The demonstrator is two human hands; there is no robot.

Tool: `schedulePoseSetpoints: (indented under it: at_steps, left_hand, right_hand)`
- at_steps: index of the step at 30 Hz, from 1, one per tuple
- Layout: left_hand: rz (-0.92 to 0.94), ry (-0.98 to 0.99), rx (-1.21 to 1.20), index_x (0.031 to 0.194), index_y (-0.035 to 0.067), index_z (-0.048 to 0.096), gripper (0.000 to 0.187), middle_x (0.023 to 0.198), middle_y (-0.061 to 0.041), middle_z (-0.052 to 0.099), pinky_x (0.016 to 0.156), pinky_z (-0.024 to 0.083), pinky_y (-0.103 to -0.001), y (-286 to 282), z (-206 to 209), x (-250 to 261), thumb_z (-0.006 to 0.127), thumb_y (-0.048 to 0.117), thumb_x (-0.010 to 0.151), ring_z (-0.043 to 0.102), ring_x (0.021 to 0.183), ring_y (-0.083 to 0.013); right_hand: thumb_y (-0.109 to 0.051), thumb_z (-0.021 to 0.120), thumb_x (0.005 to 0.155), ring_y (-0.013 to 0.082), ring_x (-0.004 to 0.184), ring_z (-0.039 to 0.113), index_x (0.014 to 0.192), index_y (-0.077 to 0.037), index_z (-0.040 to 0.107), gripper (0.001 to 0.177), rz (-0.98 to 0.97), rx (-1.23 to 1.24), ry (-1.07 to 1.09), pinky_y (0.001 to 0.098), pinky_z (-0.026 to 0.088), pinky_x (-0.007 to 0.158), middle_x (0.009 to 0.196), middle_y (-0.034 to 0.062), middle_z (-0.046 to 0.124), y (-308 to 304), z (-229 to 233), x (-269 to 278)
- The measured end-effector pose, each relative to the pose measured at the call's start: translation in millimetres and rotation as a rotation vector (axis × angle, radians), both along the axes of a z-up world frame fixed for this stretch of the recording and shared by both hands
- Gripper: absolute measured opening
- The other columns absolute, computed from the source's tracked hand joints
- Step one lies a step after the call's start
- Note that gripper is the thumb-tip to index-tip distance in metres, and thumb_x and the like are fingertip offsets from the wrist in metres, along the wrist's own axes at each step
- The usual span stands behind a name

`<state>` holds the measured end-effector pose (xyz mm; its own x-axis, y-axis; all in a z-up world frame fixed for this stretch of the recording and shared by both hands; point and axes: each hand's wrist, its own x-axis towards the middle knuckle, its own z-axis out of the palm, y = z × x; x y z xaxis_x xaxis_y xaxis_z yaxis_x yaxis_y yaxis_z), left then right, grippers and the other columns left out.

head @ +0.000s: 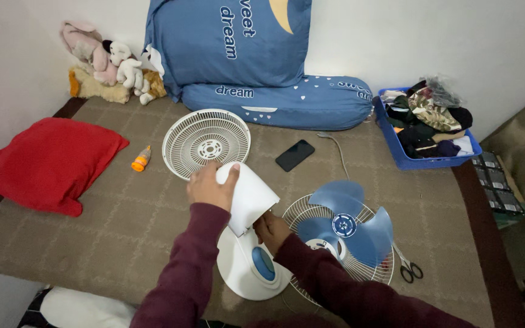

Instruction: The person assembles a white table fan by attaching the motor housing to the base and securing it with a screw. They then attach the fan blades to the motor shaft and use a screwdriver to tighten the central nut.

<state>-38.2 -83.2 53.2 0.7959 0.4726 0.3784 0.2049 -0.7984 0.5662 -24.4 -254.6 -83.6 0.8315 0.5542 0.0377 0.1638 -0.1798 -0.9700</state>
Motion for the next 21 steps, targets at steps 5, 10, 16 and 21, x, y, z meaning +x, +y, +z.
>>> schedulePoseSetpoints:
  at_steps: [5,10,16,21]
  left_hand:
    - [-0.208,0.029,0.095,0.136,-0.004,0.052,0.084,0.133,-0.028,0.055,0.106,0.045,-0.052,-1,3,-15,0.076,0.056,0.082,0.052,0.124,-0.0428]
    - [-0.385,0.192,0.004,0.151,-0.002,0.024,0.141,0.153,-0.028,0.029,0.113,0.036,-0.054,13,12,-25,0.092,0.067,0.049,0.033,0.14,-0.0477]
    - [-0.447,0.177,0.158,0.159,0.001,0.008,0.165,0.156,-0.033,0.008,0.113,0.022,-0.072,3,11,-39,0.101,0.061,0.036,0.008,0.142,-0.0598]
    - [-0.416,0.194,0.203,0.161,0.014,0.012,0.149,0.158,-0.035,-0.003,0.109,0.024,-0.078,-13,17,-43,0.1,0.04,0.044,-0.001,0.144,-0.062]
  right_hand:
    - [-0.024,0.044,0.108,0.0176,0.055,0.062,0.095,0.002,0.061,0.034,0.001,-0.026,0.031,0.0326,0.053,0.054,0.066,0.0102,0.064,0,-3,4]
    - [-0.025,0.041,0.108,0.0177,0.075,0.07,0.104,0.0,0.064,0.035,0.034,-0.041,-0.043,0.0327,0.056,0.069,0.084,0.0104,0.074,1,-2,4]
    - [-0.013,0.039,0.106,0.0195,0.101,0.07,0.126,0.002,0.057,0.031,0.114,0.182,0.012,0.031,0.057,0.086,0.114,0.0163,0.072,5,-15,4]
    - [-0.009,0.039,0.105,0.0231,0.094,0.066,0.132,0.002,0.053,0.032,0.039,0.164,0.121,0.0351,0.056,0.083,0.115,0.0169,0.068,2,-36,7]
